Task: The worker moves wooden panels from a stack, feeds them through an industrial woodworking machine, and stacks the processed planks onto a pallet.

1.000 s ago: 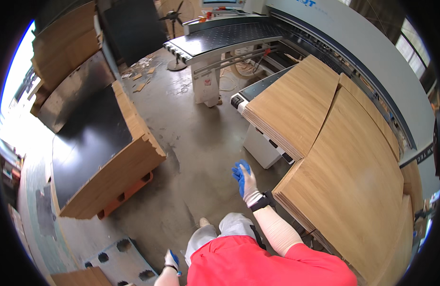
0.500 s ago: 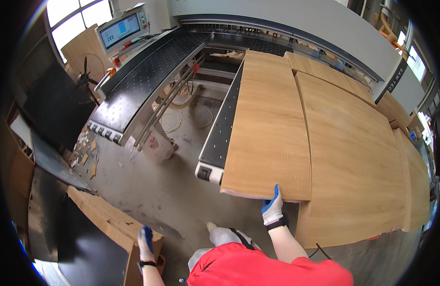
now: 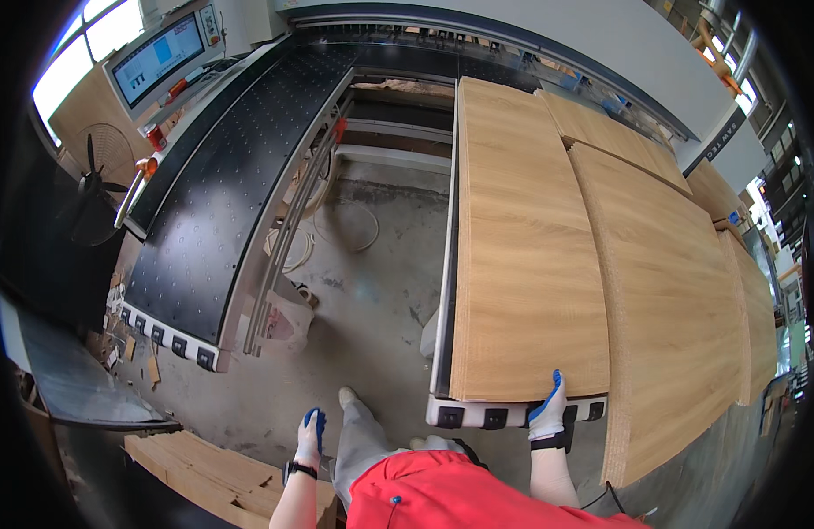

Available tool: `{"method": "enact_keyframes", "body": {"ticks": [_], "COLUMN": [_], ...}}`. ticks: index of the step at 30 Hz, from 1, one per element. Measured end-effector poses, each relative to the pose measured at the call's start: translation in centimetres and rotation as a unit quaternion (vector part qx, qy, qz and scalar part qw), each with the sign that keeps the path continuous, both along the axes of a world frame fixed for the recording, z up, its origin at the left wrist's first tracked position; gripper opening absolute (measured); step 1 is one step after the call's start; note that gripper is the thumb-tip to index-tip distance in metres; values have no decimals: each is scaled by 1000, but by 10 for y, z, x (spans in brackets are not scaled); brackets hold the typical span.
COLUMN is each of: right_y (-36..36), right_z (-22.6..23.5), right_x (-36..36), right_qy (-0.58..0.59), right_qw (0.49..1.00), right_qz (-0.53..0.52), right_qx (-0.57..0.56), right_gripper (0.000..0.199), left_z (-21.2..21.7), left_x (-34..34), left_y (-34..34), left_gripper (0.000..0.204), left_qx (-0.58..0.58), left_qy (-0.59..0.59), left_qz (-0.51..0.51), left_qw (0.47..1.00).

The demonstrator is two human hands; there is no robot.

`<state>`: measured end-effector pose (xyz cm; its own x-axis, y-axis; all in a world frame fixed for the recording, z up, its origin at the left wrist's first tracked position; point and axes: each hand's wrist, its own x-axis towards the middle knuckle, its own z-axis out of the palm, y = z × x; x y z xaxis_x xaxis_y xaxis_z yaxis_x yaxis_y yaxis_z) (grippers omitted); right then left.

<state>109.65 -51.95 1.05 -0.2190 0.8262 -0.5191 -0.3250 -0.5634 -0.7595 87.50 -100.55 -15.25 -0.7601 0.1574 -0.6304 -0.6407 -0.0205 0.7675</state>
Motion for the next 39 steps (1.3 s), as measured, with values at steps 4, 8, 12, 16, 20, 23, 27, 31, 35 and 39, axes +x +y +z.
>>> {"method": "enact_keyframes", "body": {"ticks": [4, 8, 12, 16, 20, 23, 27, 31, 35, 39], "right_y": [5, 19, 42, 75, 100, 115, 140, 142, 148, 205], "right_z": [12, 6, -4, -31, -35, -34, -17, -5, 71, 64], "right_x": [-73, -147, -237, -322, -420, -501, -572, -591, -590, -619], "right_qy": [-37, -61, -61, -77, -305, -285, -283, 66, 28, -92], "right_qw": [999, 996, 995, 989, 937, 950, 957, 979, 979, 988], "right_qz": [-11, -65, -81, -124, -172, -131, -32, 160, 187, 36], "right_qx": [-9, 24, 13, 18, -11, 8, -47, -104, 78, 118], "right_gripper": [50, 52, 52, 58, 81, 90, 79, 35, 33, 36], "left_z": [16, 76, 92, 89, 92, 97, 122, 126, 126, 130], "left_x": [-120, -166, -181, -213, -279, -346, -427, -522, -636, -733], "left_y": [91, 217, 313, 373, 435, 497, 553, 568, 556, 557], "left_gripper": [47, 55, 75, 78, 69, 60, 58, 60, 63, 68], "left_qx": [105, 205, 284, 313, 409, 417, 409, 383, 377, 406], "left_qy": [22, -32, -40, -101, -177, -209, -181, -141, -110, -87], "left_qz": [-129, -286, -342, -134, -98, -90, -63, -73, -81, -91], "left_qw": [986, 936, 895, 935, 890, 880, 892, 910, 916, 905]}}
